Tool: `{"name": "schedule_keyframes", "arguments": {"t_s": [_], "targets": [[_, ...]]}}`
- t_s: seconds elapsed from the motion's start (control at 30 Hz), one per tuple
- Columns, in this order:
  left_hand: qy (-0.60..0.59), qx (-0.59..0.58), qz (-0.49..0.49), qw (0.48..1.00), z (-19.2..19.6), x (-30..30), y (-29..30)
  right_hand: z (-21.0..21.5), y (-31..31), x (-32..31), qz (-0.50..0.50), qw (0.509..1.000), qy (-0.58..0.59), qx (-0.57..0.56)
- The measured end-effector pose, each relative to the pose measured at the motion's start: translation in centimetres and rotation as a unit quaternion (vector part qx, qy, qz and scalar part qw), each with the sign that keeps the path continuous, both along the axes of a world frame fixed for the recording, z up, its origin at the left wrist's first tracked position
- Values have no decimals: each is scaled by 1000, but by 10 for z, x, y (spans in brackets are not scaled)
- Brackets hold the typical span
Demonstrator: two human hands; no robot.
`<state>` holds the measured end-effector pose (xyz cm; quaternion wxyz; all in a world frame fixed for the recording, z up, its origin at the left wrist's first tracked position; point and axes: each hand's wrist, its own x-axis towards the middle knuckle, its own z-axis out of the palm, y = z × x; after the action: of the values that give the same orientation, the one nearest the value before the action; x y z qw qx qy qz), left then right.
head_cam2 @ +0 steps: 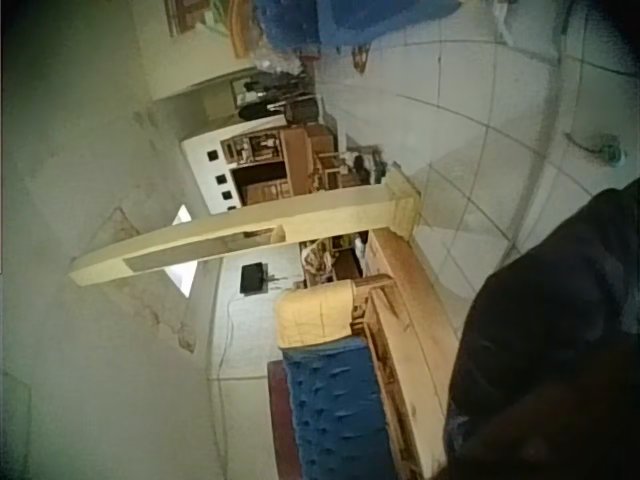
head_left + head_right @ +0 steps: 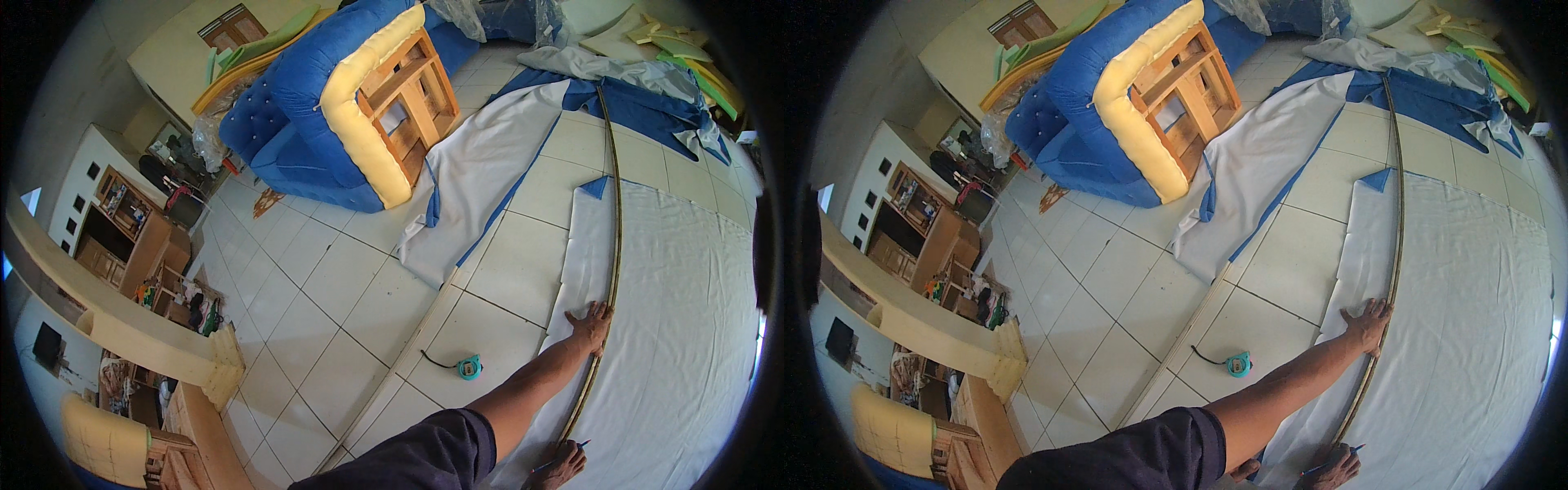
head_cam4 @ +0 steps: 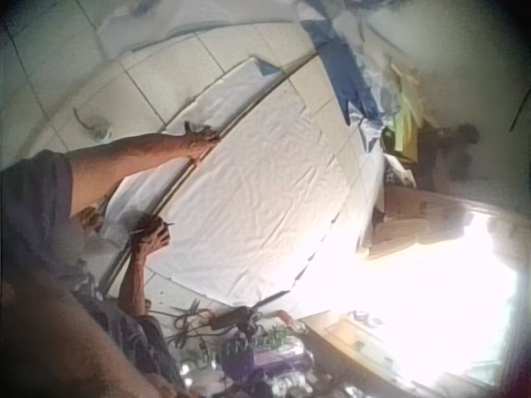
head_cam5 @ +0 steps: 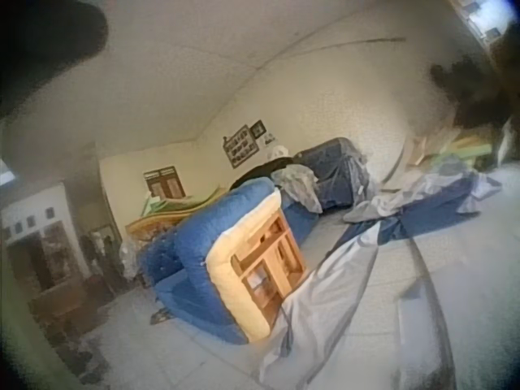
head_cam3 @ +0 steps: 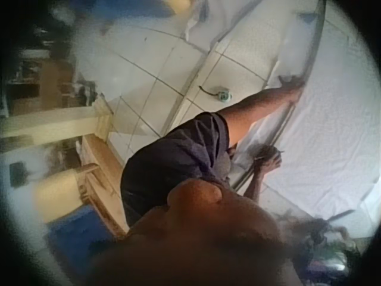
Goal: The person measures and marks a large white fabric sheet laid on the floor using a wooden straightedge and a tape measure. They draw straight lines along the straightedge and mark points with a pen, repeatedly repositioning the tools to create a pattern.
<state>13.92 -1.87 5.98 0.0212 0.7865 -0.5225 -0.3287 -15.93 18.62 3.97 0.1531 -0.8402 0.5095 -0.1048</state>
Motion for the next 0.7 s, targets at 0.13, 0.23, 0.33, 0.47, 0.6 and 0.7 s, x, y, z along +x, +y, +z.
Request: {"name": "schedule_keyframes", "arguments": {"t_s": [0.13, 0.23, 0.33, 0.47, 0.6, 0.7], "targets": [[-1, -5, -2, 1000, 1, -1, 1, 4, 0, 3, -15, 1000, 0, 14], [0, 12, 5, 1000, 2, -1, 0, 8, 0, 5, -14, 1000, -13, 14], [0, 19, -1, 1000, 2, -1, -1, 12, 0, 5, 14, 1000, 4, 4], [0, 19, 1, 1000, 3, -1, -1, 13, 1, 5, -8, 1000, -19, 18], [2, 13, 3, 1000, 4, 0, -1, 5, 1, 4, 1, 1000, -1, 4], [6, 9, 9, 1000, 3, 0, -1, -2, 1, 3, -11, 999, -27, 21]]}}
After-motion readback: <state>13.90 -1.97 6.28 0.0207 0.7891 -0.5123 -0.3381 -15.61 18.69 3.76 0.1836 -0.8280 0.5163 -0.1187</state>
